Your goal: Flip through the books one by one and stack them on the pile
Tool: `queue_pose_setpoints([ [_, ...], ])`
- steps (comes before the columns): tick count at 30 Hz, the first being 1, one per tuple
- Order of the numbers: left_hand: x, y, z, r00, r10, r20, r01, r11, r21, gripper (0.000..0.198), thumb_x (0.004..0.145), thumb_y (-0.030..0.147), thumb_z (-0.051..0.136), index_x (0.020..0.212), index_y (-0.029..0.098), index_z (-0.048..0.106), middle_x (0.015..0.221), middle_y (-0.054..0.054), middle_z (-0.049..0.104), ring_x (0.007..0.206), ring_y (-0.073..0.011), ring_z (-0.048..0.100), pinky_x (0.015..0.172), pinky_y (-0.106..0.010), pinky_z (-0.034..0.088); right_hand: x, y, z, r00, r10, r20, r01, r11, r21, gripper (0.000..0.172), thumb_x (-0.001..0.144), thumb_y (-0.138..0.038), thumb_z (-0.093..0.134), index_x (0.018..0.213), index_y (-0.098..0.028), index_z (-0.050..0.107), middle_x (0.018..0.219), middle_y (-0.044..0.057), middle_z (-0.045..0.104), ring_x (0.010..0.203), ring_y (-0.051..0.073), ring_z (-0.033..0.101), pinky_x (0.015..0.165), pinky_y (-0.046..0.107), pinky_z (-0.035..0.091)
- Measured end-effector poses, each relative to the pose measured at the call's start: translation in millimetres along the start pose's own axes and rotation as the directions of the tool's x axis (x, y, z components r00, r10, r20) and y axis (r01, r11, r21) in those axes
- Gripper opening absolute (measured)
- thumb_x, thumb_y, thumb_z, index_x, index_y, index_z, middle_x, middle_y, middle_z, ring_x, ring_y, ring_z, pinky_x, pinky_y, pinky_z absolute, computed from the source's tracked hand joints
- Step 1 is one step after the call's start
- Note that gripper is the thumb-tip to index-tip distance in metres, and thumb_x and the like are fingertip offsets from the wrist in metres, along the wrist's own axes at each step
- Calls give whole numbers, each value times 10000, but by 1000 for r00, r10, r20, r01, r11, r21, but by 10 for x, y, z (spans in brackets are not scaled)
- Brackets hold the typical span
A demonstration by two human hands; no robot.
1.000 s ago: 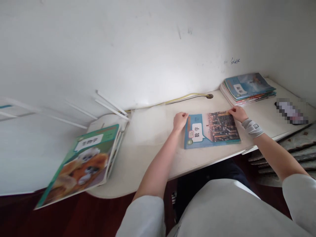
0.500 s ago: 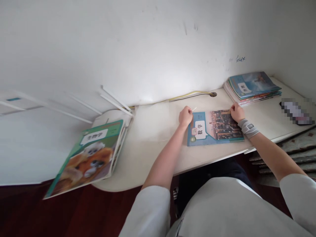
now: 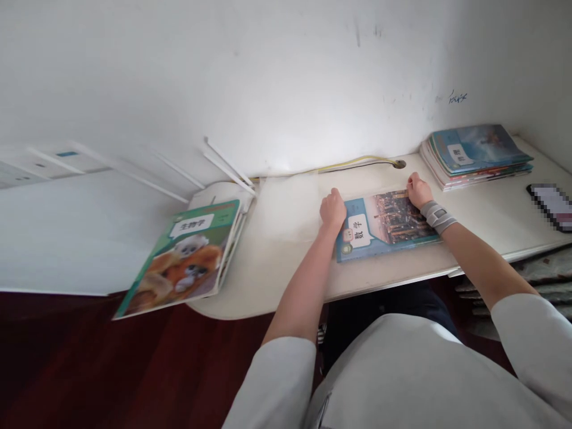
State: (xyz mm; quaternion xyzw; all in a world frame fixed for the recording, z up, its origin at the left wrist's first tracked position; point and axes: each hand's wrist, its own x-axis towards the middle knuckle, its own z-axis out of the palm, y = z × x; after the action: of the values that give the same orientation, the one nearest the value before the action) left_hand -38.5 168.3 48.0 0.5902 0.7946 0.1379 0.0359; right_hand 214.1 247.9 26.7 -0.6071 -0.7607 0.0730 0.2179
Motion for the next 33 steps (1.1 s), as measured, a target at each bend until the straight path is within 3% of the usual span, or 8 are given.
queue_pose_setpoints([
  [4,-112,108,-125,999,43,4,-43,999,25,431,886,129,276,1288,100,429,1194,-202,581,1137,-295,533,897,-394,426,-10,35,-29,1000,-28,-3,28,1000,1,345,810,-166,362,1133,-122,475,961,157,663,863,270,595,754,352,420],
  [7,-331,255,-176,982,188,8,-188,980,66,511,928,284,282,1405,102,292,1444,-192,361,1340,-319,314,1057,-475,287,-5,38,-24,999,-43,2,43,999,-1,349,804,-151,348,1126,-133,481,946,141,665,856,262,593,758,348,420],
  [11,-641,437,-58,896,365,252,-388,921,45,650,915,545,181,1455,187,225,1537,-104,201,1411,-335,120,1101,-583,135,2,61,-35,999,-43,16,43,999,-9,374,808,-148,335,1157,-132,467,910,128,662,839,256,590,764,347,423],
  [13,-719,471,38,876,365,316,-392,920,22,686,889,610,138,1461,239,216,1548,-58,171,1416,-337,83,1103,-599,100,17,77,-82,999,-40,25,40,999,-18,389,807,-131,325,1167,-118,470,952,146,650,852,253,589,782,354,424],
  [17,-736,459,148,898,339,280,-358,934,18,710,867,651,106,1468,279,180,1555,-20,140,1421,-324,48,1112,-591,82,17,-54,-233,997,-53,47,56,996,-63,416,767,-96,391,1167,-77,505,1213,234,535,1002,293,554,848,409,406],
  [20,-724,457,151,898,339,280,-359,933,22,695,877,630,111,1467,271,187,1554,-28,146,1421,-320,60,1113,-587,92,-145,-391,-257,985,-171,40,175,968,-179,434,817,-120,394,1236,-47,484,1385,246,396,1207,344,431,959,477,333],
  [25,-718,471,145,891,369,267,-394,918,46,606,925,452,161,1468,184,198,1546,-71,172,1416,-324,100,1100,-599,128,-614,-883,-30,936,-332,117,344,933,-105,471,944,-314,266,1291,-74,477,1388,171,448,1296,262,375,1059,423,273],
  [33,-571,297,156,947,285,150,-298,951,77,590,925,456,181,1445,194,276,1529,-56,238,1405,-263,188,1134,-487,150,-677,-480,-16,922,-324,211,361,917,-170,593,932,-470,262,1381,-112,409,1459,143,358,1345,307,307,1075,480,243],
])
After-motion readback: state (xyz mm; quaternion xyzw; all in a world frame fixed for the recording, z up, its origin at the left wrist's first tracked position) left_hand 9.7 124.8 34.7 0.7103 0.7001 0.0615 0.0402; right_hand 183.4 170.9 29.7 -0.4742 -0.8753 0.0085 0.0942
